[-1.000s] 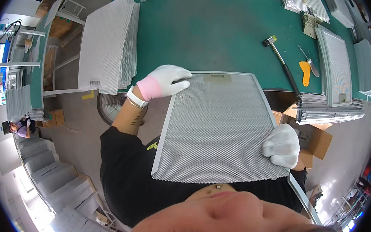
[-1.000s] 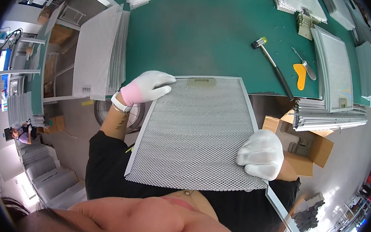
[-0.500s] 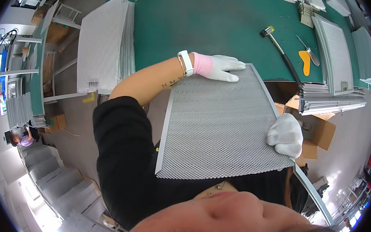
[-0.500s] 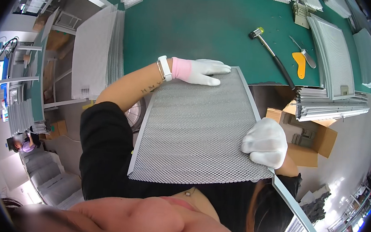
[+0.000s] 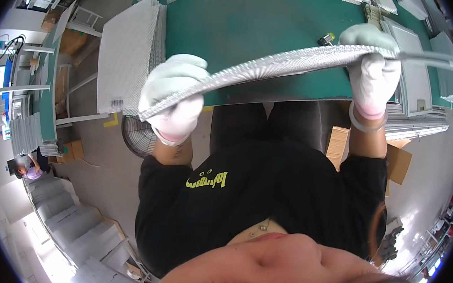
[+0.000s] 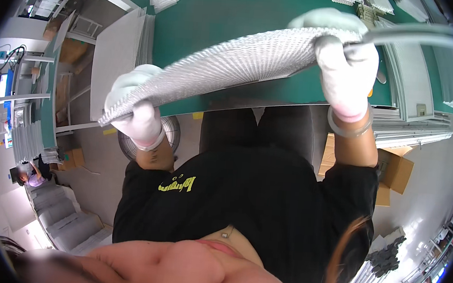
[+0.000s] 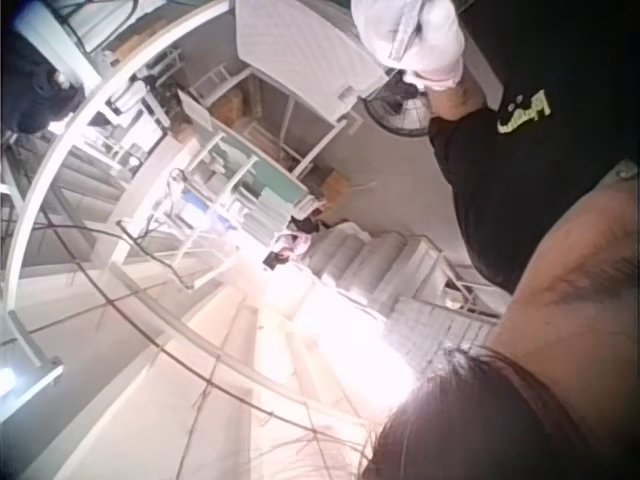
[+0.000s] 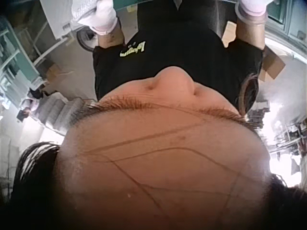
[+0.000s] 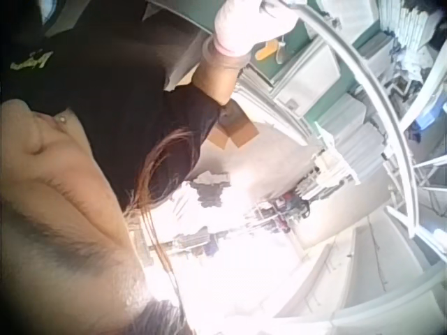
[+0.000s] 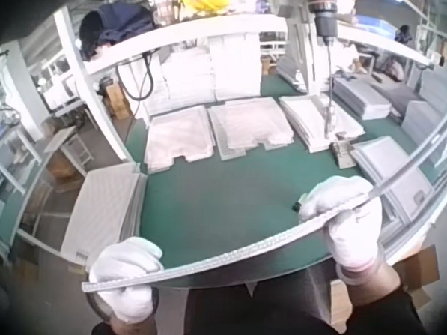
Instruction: The person assembles white mesh-like panels by inserting metal strips into the edges and securing them with a hammer. They then use a power drill to fasten components onto the panels. The person handles multiple panels, stacking them on the table as they work.
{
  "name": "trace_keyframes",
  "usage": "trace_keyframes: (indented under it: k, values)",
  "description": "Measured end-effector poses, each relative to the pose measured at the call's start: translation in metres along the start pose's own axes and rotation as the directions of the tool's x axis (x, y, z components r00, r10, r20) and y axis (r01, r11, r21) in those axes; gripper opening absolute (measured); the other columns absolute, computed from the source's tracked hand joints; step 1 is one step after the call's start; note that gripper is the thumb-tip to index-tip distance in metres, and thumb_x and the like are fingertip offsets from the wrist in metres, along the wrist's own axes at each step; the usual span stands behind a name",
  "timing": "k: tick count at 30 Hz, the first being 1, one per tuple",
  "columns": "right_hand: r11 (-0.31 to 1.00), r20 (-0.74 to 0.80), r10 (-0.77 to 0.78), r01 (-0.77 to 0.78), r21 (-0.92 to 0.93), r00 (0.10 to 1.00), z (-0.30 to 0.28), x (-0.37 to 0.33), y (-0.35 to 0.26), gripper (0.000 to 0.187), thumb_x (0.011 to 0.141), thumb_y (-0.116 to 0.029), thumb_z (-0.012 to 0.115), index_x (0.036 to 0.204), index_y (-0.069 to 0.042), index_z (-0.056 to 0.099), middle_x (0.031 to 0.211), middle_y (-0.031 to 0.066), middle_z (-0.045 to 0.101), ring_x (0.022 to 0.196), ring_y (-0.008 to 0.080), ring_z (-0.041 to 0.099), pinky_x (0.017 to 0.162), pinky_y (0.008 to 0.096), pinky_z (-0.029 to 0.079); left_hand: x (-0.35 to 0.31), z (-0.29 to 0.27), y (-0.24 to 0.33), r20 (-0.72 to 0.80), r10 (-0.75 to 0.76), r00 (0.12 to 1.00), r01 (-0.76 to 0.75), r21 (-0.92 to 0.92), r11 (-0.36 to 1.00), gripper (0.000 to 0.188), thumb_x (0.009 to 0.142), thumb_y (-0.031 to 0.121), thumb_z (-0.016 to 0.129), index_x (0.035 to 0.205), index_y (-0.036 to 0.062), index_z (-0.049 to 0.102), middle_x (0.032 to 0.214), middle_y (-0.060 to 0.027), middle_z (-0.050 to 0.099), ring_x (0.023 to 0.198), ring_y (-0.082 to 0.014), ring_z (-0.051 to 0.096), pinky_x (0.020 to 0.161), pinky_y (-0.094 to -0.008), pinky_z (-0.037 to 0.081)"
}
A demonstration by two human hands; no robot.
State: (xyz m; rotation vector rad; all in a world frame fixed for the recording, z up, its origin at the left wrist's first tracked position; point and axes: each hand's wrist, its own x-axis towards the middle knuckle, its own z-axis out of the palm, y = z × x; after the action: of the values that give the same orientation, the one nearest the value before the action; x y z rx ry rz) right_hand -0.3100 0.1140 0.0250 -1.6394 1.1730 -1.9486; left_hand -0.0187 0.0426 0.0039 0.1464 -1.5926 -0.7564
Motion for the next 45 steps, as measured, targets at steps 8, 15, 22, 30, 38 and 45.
trace_keyframes:
  k: [8,15,22,30,38,45]
  values:
    - [0.934,0.008,-0.234,0.223,0.279,0.972,-0.013,-0.031,0.008,0.045,0.095,-0.031,0.068,0.065,-0.001,0.055,0.061,0.0079,0.056,0.054,0.0207,0.055,0.050,0.0337,0.041,0.003,-0.007,0.008,0.527,0.115,0.842,-0.077,-0.093,0.993,0.027,0.099,0.023,0.059,0.084,0.0007,0.062,0.080,-0.0155,0.069,0.069,-0.0276,0.065,0.071,-0.0464,0.055]
    - [0.823,0.436,-0.470,0.203,0.530,0.768,-0.045,-0.055,0.014,0.045,0.078,-0.023,0.063,0.052,-0.012,0.027,0.044,-0.0006,0.029,0.032,0.0146,0.034,0.034,0.0299,0.023,-0.074,-0.013,-0.019,0.777,-0.242,0.581,0.225,0.132,0.965,0.036,0.087,0.024,0.061,0.117,0.0048,0.066,0.119,-0.0148,0.066,0.110,-0.0347,0.064,0.095,-0.0463,0.051]
    - [0.871,0.397,-0.420,0.240,0.428,0.816,-0.039,-0.076,0.003,0.043,0.073,-0.023,0.061,0.052,-0.012,0.025,0.044,-0.0001,0.030,0.032,0.0138,0.033,0.033,0.0291,0.020,-0.100,-0.036,-0.070,0.674,-0.582,0.455,0.132,0.596,0.792,0.043,0.082,0.018,0.071,0.122,0.0084,0.061,0.126,-0.0100,0.062,0.117,-0.0319,0.057,0.100,-0.0455,0.046]
    - [0.891,0.312,-0.383,0.259,0.373,0.869,-0.043,-0.075,0.005,0.040,0.067,-0.022,0.059,0.052,-0.013,0.023,0.044,0.0006,0.030,0.032,0.0129,0.031,0.033,0.0282,0.017,-0.098,-0.035,-0.085,0.728,-0.478,0.491,0.120,0.488,0.865,0.046,0.079,0.017,0.073,0.122,0.0121,0.058,0.123,-0.0061,0.062,0.117,-0.0311,0.055,0.102,-0.0458,0.043]
    - [0.885,0.083,-0.340,0.289,0.366,0.937,-0.036,-0.095,0.011,0.033,0.069,-0.024,0.060,0.061,-0.011,0.031,0.045,0.0030,0.030,0.031,0.0135,0.030,0.033,0.0279,0.018,-0.103,-0.030,-0.087,0.613,-0.719,0.329,0.109,0.731,0.673,0.040,0.079,0.016,0.071,0.117,0.0100,0.059,0.108,-0.0131,0.062,0.103,-0.0328,0.058,0.100,-0.0449,0.043]
    - [0.946,-0.075,-0.253,0.263,0.190,0.965,-0.029,-0.103,0.006,0.028,0.077,-0.022,0.065,0.072,-0.008,0.042,0.056,0.0072,0.047,0.048,0.0193,0.050,0.046,0.0322,0.039,-0.095,-0.036,-0.047,0.515,-0.674,0.531,0.287,0.639,0.714,0.041,0.081,0.012,0.066,0.121,0.0031,0.063,0.108,-0.0173,0.065,0.106,-0.0334,0.062,0.104,-0.0420,0.044]
